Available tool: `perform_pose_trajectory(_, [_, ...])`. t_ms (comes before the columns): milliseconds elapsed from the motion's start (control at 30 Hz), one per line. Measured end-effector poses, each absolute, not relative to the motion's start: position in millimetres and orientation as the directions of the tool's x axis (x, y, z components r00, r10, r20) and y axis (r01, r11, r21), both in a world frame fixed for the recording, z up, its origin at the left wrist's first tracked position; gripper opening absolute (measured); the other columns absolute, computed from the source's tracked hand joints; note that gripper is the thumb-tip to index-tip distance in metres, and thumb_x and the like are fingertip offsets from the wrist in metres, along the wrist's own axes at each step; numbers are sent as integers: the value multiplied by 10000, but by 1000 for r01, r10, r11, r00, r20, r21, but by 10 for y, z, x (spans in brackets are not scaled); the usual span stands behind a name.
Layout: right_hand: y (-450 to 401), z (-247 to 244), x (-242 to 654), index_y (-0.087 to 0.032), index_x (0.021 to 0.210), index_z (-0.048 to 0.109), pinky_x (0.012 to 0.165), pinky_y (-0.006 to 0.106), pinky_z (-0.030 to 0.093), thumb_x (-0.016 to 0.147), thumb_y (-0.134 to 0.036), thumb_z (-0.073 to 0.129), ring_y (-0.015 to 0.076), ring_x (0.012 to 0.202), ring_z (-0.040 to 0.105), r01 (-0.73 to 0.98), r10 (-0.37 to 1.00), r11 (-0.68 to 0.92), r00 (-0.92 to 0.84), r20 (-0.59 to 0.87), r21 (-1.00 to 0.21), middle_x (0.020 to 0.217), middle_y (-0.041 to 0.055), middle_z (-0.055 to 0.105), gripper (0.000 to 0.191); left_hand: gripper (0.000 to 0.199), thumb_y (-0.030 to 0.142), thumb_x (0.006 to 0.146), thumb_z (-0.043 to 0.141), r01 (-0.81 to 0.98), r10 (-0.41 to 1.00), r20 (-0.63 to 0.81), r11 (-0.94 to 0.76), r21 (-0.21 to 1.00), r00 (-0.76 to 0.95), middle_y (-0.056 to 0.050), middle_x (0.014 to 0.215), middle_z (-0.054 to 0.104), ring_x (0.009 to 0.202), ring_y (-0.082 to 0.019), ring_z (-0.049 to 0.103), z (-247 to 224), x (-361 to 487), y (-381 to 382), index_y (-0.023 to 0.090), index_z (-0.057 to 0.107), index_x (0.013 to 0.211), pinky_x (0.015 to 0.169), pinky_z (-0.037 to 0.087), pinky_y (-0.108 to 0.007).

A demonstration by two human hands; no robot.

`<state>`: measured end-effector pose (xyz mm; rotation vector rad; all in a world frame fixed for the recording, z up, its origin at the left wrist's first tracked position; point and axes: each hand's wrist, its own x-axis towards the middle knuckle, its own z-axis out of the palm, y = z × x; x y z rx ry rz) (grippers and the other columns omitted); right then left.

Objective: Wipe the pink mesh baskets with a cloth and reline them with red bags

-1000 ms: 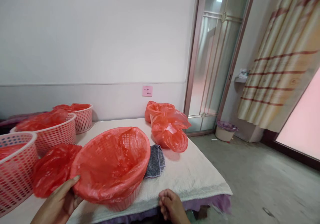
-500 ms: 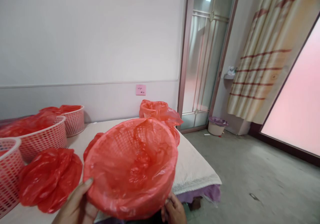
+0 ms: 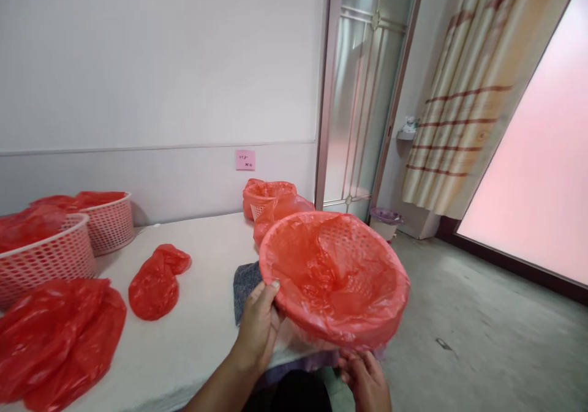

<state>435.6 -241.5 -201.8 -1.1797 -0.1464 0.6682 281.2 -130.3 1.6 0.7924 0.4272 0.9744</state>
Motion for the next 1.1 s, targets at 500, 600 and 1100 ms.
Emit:
perform_pose_trajectory(500, [-1701, -1824, 4940, -172, 1126, 589, 706, 278, 529, 598, -390, 723, 197, 865, 671, -308, 551, 209, 821, -149, -928, 1004, 46, 693, 586, 221, 376, 784, 645, -642, 912, 32, 264, 720, 410, -36, 827, 701, 743, -155, 650, -252, 3617, -991, 180, 605, 879, 709, 461, -264])
perform_pose_trajectory(600, [-1677, -1833, 5030, -177, 1132, 581, 728, 275, 528, 600, -414, 724, 199, 898, 665, -298, 535, 214, 833, -144, -930, 997, 43, 696, 600, 224, 374, 800, 630, -641, 902, 17, 293, 709, 431, -20, 804, 672, 691, -136, 619, -283, 3737, -1048, 189, 592, 922, 658, 443, -249])
perform_pose_trajectory(1100, [-2109, -2393, 4547, -163, 854, 670, 588, 295, 543, 444, -487, 816, 241, 742, 699, -450, 599, 23, 721, -348, -893, 789, 72, 749, 543, 444, 499, 591, 808, -432, 837, -190, 443, 786, 513, -30, 687, 613, 665, -147, 602, -498, 3342, -1198, 158, 541, 689, 708, 488, -308])
